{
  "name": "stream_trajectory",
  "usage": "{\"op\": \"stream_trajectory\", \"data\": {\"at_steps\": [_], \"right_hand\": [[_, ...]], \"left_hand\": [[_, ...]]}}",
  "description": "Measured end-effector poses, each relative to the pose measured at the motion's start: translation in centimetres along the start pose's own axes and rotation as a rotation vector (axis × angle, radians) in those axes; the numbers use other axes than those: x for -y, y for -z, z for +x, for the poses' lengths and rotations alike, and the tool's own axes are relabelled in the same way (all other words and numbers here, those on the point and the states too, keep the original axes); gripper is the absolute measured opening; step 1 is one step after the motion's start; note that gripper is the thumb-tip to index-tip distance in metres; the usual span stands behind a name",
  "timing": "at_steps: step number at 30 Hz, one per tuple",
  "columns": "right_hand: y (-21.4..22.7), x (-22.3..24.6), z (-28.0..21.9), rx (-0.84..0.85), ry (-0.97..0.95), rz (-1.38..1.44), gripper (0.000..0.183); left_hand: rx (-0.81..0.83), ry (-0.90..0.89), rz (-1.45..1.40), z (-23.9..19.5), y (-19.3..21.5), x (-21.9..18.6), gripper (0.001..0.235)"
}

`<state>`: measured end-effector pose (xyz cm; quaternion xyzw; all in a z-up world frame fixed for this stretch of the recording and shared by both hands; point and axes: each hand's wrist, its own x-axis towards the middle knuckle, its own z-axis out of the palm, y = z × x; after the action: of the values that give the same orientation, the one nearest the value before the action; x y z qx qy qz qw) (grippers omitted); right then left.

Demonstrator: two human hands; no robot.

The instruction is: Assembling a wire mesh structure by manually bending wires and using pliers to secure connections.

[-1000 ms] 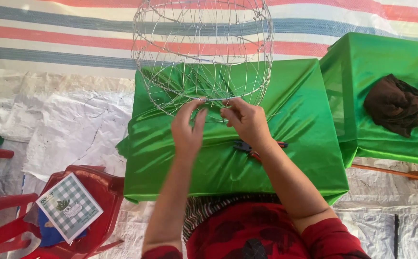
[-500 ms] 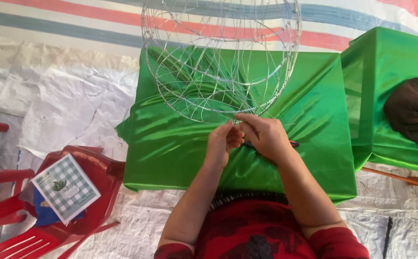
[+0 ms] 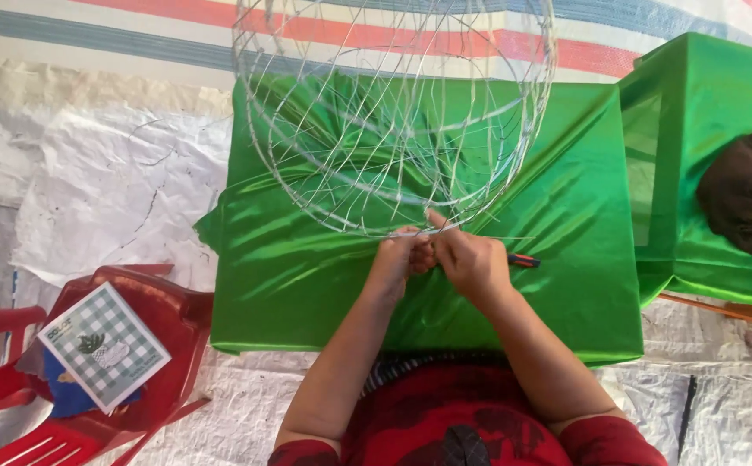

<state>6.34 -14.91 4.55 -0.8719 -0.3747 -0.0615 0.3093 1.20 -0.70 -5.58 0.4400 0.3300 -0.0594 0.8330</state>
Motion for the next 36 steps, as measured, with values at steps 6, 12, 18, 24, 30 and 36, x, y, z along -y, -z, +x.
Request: {"op": "stream_trajectory", "data": {"at_steps": [6, 12, 18, 24, 30, 36], "right_hand": [[-1.2, 0.8, 0.2, 0.006, -0.097, 0.063, 0.015], [-3.0, -1.0, -0.9, 0.199, -0.261, 0.114, 0.025], [-3.6, -1.5, -0.5, 0.197, 0.203, -0.544, 0.014], [-5.2, -1.1, -1.1, -0.031, -0.123, 0.093, 0.022], [-4.0, -0.1, -0.3, 0.148, -0.315, 0.299, 0.018], [-3.3, 0.0, 0.1, 0.193, -0.258, 0.322, 0.029]], "left_hand": [[-0.084, -0.179, 0.073, -3.0, -2.0, -2.5, 0.016], [-0.034, -0.283, 0.099, -4.0, -2.3, -2.6, 0.016], [0.031, -0.277, 0.258, -3.7, -0.6, -2.6, 0.029], [0.015, -0.268, 0.368, -4.7, -1.0, -3.6, 0.017], [0.004, -0.115, 0.291, -6.5, -2.0, -5.8, 0.019], [0.034, -0.129, 0.222, -4.8, -0.2, -4.0, 0.014]]}}
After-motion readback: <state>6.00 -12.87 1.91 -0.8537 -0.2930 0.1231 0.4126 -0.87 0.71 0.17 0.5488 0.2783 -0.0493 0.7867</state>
